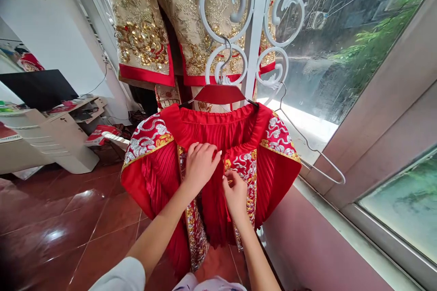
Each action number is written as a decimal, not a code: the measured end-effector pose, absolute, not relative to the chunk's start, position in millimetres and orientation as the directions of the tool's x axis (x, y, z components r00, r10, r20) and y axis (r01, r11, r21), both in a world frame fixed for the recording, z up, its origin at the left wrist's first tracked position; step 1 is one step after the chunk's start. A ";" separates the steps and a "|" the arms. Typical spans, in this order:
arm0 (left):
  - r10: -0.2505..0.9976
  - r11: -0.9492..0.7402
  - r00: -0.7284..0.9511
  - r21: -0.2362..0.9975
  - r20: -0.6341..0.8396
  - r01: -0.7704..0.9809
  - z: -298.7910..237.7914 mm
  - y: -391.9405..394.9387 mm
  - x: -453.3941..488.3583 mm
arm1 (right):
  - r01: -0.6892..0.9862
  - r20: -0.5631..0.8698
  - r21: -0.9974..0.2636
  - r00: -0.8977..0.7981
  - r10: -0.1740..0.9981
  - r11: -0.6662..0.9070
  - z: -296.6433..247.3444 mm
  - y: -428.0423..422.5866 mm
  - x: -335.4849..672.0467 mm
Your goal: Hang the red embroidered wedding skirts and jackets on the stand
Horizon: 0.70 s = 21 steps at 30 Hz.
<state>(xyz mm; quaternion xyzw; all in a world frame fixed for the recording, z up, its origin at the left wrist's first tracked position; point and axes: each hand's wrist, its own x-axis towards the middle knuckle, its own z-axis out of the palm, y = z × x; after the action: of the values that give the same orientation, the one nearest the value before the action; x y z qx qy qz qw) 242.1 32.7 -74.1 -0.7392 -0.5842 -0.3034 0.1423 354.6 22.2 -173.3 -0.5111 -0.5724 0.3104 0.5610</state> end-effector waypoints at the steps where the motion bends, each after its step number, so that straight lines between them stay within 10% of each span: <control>1: 0.787 -0.217 0.107 0.110 0.607 0.970 -79.3 36.7 243.2 | 0.210 0.310 -0.938 0.142 0.940 0.277 -175.7 21.6 355.0; 8: 0.795 -0.179 0.123 0.037 0.594 0.983 -91.8 32.7 242.9 | -0.260 0.096 -0.962 -0.027 0.995 0.086 -183.3 17.3 355.7; 17: 0.738 -0.428 0.243 0.160 0.629 0.889 -87.8 12.4 237.9 | -0.191 0.150 -0.972 -0.051 0.987 0.138 -190.8 14.3 358.5; 21: 0.424 -0.638 0.315 0.033 0.849 0.769 -101.3 3.6 231.9 | -0.120 0.124 -0.987 -0.108 0.986 0.111 -188.9 9.6 359.8</control>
<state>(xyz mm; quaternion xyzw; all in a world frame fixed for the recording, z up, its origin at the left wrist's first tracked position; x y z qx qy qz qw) 231.9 3.6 -101.3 -0.7875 -0.3787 -0.4461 0.1935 359.8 9.6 -188.9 -0.4107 -0.5274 0.5254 0.5265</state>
